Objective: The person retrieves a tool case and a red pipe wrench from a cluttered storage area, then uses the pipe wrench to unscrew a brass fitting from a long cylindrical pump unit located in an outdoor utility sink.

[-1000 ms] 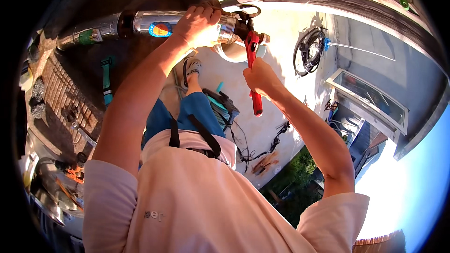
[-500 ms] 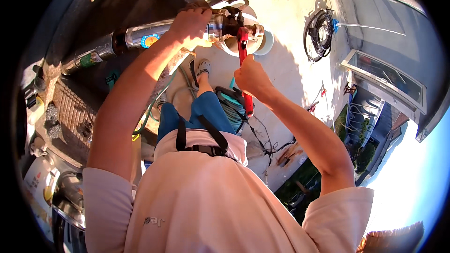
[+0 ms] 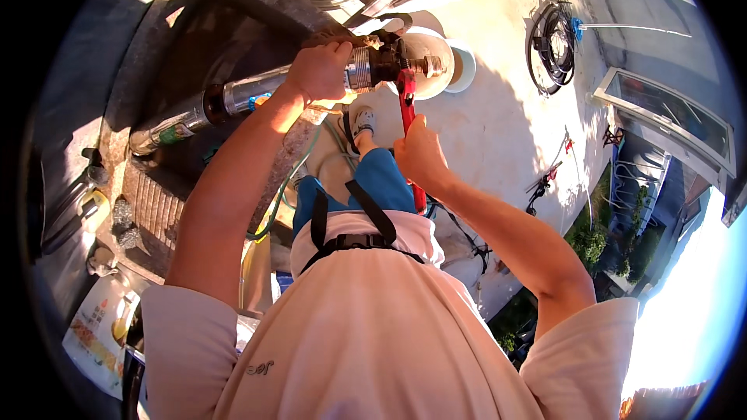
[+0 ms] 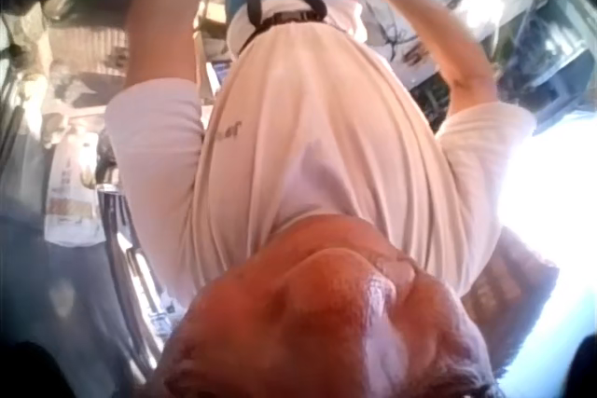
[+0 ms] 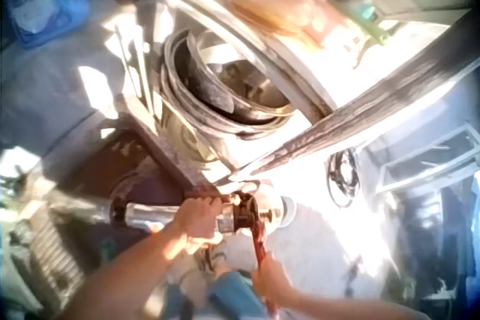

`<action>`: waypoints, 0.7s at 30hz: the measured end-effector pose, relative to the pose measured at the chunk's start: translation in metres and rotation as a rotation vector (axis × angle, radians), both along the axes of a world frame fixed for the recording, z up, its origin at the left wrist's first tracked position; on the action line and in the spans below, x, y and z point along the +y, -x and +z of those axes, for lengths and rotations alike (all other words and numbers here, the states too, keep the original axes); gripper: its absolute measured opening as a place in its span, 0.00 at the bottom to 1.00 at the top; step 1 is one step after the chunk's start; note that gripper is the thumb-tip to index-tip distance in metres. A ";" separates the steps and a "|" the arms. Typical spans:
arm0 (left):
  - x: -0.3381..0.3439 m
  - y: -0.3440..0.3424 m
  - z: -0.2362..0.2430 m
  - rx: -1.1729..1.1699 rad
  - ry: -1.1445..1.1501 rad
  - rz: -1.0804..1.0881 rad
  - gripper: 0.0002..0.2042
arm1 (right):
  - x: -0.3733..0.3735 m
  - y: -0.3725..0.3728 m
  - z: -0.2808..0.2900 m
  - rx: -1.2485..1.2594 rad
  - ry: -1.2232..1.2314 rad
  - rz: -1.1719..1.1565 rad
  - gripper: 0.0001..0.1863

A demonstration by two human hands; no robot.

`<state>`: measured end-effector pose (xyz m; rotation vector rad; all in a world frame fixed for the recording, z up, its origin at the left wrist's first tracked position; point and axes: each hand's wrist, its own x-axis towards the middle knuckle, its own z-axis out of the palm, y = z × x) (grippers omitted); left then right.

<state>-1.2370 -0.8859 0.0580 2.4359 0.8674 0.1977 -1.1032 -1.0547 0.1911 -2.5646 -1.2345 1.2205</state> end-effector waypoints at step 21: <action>-0.009 0.003 0.016 0.113 0.017 0.027 0.37 | -0.026 -0.016 -0.030 -0.127 -0.129 0.084 0.10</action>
